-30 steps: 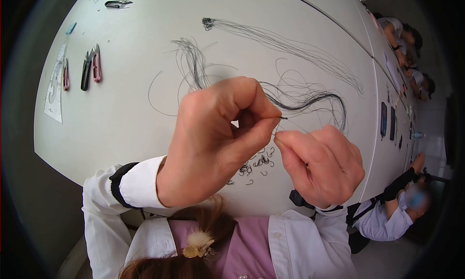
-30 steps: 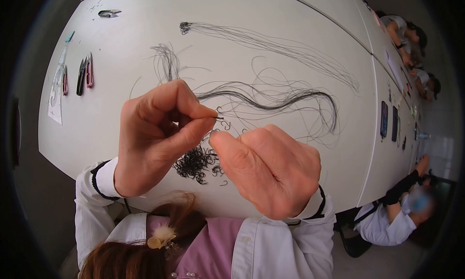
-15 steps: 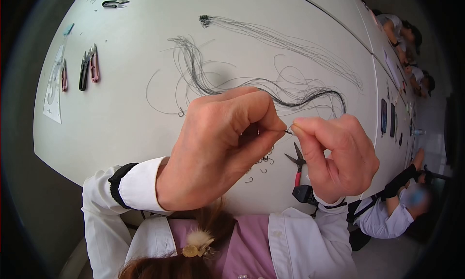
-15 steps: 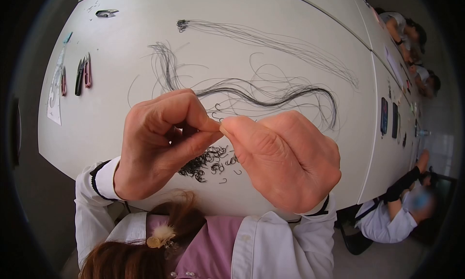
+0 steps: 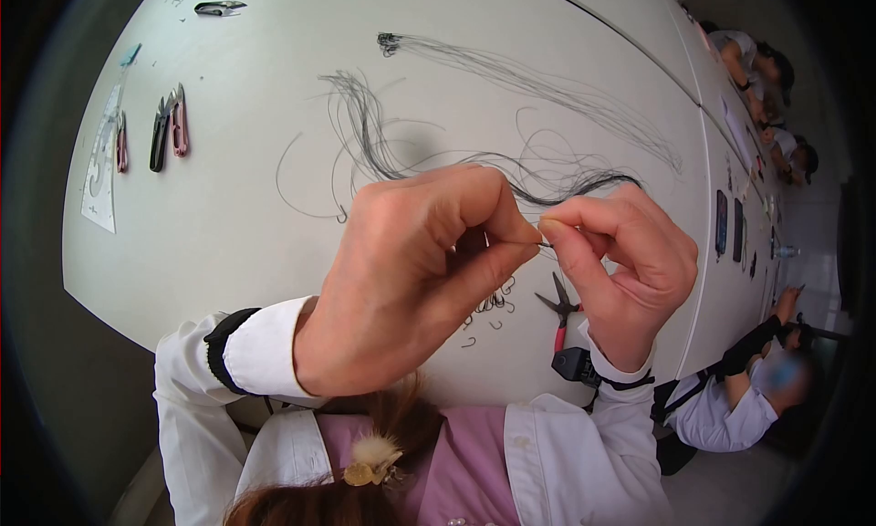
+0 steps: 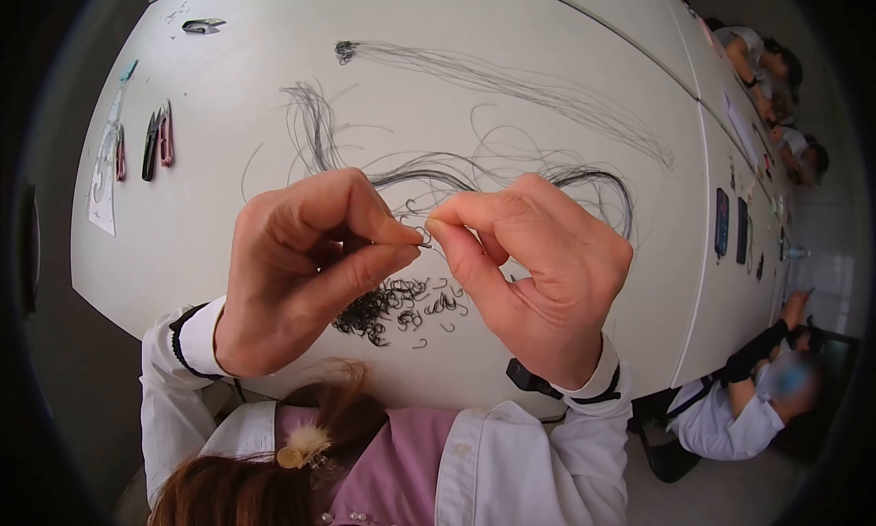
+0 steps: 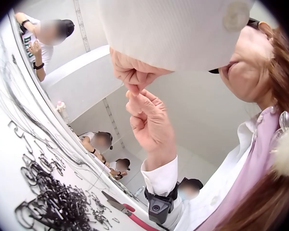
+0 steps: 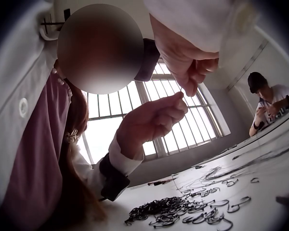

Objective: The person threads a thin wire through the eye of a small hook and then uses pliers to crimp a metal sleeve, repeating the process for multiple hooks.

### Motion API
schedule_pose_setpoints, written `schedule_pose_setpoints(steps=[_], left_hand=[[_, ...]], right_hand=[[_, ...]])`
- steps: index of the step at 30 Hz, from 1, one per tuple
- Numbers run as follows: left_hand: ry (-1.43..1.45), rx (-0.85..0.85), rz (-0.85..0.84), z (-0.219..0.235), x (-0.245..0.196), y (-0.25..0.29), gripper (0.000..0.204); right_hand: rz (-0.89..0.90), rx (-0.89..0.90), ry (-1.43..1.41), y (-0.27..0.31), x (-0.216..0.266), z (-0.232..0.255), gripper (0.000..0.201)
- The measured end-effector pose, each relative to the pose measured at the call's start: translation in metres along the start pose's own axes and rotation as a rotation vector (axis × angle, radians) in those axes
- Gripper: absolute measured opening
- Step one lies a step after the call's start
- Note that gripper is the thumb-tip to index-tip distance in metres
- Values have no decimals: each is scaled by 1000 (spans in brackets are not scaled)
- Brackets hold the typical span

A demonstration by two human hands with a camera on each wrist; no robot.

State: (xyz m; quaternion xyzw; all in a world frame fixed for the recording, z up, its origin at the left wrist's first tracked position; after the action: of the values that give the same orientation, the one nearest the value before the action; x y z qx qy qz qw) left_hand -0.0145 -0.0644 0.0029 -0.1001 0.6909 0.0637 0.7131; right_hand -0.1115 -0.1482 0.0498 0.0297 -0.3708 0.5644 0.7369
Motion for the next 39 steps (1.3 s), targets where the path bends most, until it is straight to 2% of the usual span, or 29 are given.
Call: schedule_pose_setpoints(steps=[2, 4, 8, 11, 13, 14, 15, 16, 20, 22, 25, 27, 32, 39], left_hand=[[89, -4, 78, 1, 6, 0, 4], [134, -22, 78, 4, 8, -1, 4], [225, -53, 94, 7, 11, -4, 6], [265, -57, 105, 8, 14, -5, 6], [270, -61, 143, 10, 12, -6, 6], [274, -63, 181, 11, 14, -5, 5], [275, -65, 181, 11, 14, -5, 5], [284, -78, 159, 11, 14, -5, 4], [283, -112, 83, 11, 14, -5, 3], [229, -108, 75, 11, 12, -5, 3], [161, -109, 85, 9, 9, -3, 3], [146, -115, 103, 7, 10, -1, 3], [-108, -150, -115, 7, -5, 1, 7], [-213, -148, -197, 3, -11, 1, 10]], right_hand=[[-12, 5, -83, 1, -5, -3, 15], [-41, 14, -155, 1, -8, -8, 16], [-8, 28, -68, 2, -2, -9, 18], [66, 21, 77, 4, 3, -9, 20], [206, -47, 201, 6, 16, -8, 22], [207, -46, 201, 6, 14, -8, 22], [308, -64, 264, 7, 20, -9, 23], [408, -81, 326, 10, 27, -9, 26], [333, 11, 459, 13, 31, -13, 26], [447, -50, 510, 20, 36, -14, 41], [445, -47, 527, 21, 40, -13, 44], [446, -57, 507, 21, 42, -12, 42], [440, -72, 436, 19, 42, -11, 38], [426, -85, 398, 18, 40, -3, 35]])
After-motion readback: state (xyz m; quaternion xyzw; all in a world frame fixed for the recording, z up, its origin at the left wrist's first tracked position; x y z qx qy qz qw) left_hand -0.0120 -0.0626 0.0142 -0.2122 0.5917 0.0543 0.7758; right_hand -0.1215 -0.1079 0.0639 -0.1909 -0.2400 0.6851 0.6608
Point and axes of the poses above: each hand's wrist, its own y-axis away from the middle knuckle, its own z-axis out of the back of the hand, x = y × z, the point moved 8 cm from there along -y, towards the middle knuckle, and after that the axes turned 8 degrees about x, right-handed, at the moved point
